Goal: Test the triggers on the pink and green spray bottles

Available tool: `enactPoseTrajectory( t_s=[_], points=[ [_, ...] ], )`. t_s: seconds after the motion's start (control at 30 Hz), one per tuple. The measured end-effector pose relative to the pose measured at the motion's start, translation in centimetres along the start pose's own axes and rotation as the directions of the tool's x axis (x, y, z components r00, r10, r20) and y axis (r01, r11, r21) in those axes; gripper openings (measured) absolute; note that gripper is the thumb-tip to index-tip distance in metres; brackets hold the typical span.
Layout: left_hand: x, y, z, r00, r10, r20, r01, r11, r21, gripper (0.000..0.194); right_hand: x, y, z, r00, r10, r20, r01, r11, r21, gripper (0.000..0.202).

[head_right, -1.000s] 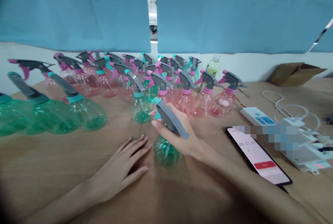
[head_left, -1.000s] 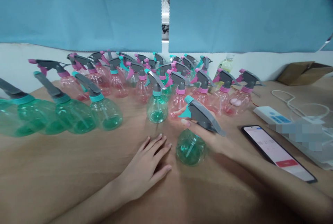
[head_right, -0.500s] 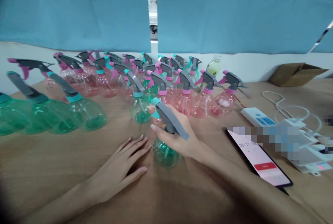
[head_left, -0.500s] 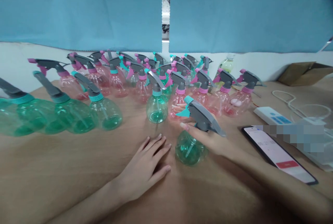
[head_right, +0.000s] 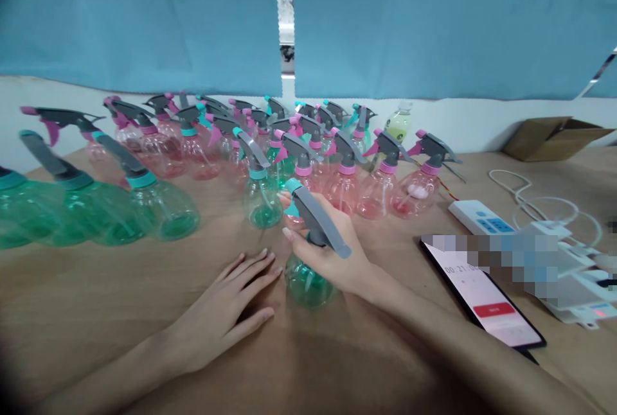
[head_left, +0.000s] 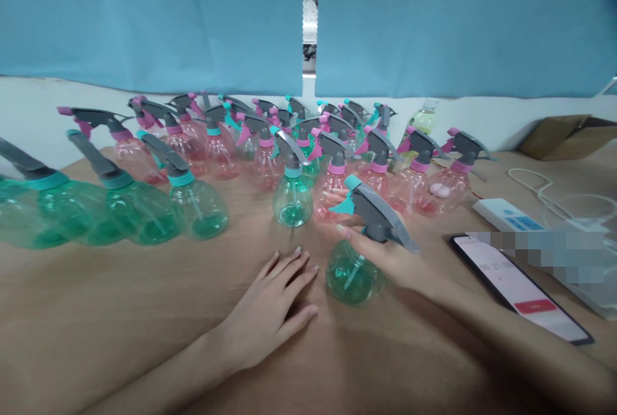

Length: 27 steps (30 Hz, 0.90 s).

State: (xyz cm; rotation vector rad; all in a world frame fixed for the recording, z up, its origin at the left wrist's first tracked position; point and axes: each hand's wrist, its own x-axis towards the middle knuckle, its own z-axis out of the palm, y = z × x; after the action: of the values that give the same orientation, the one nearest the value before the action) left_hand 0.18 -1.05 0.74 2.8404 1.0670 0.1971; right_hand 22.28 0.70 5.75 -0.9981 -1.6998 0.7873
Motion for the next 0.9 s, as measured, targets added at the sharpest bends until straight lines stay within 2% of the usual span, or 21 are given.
enactPoseTrajectory(
  t_s=[0.17, 0.5, 0.9],
  points=[
    [-0.14, -0.02, 0.09, 1.0, -0.002, 0.004, 0.002, 1.0, 0.001, 0.051, -0.17, 0.08, 0.18, 0.996, 0.015, -0.09, -0.021, 0.998, -0.065, 0.037],
    [-0.08, -0.02, 0.08, 1.0, -0.007, 0.008, 0.007, 1.0, 0.004, 0.051, -0.06, 0.23, 0.27, 0.998, -0.024, -0.052, 0.025, 1.0, 0.013, 0.038],
    [-0.15, 0.0, 0.2, 1.0, -0.009, 0.002, 0.009, 1.0, -0.002, 0.051, 0.0, 0.44, 0.01, 1.0, -0.015, -0.017, 0.014, 0.997, -0.079, 0.045]
  ],
)
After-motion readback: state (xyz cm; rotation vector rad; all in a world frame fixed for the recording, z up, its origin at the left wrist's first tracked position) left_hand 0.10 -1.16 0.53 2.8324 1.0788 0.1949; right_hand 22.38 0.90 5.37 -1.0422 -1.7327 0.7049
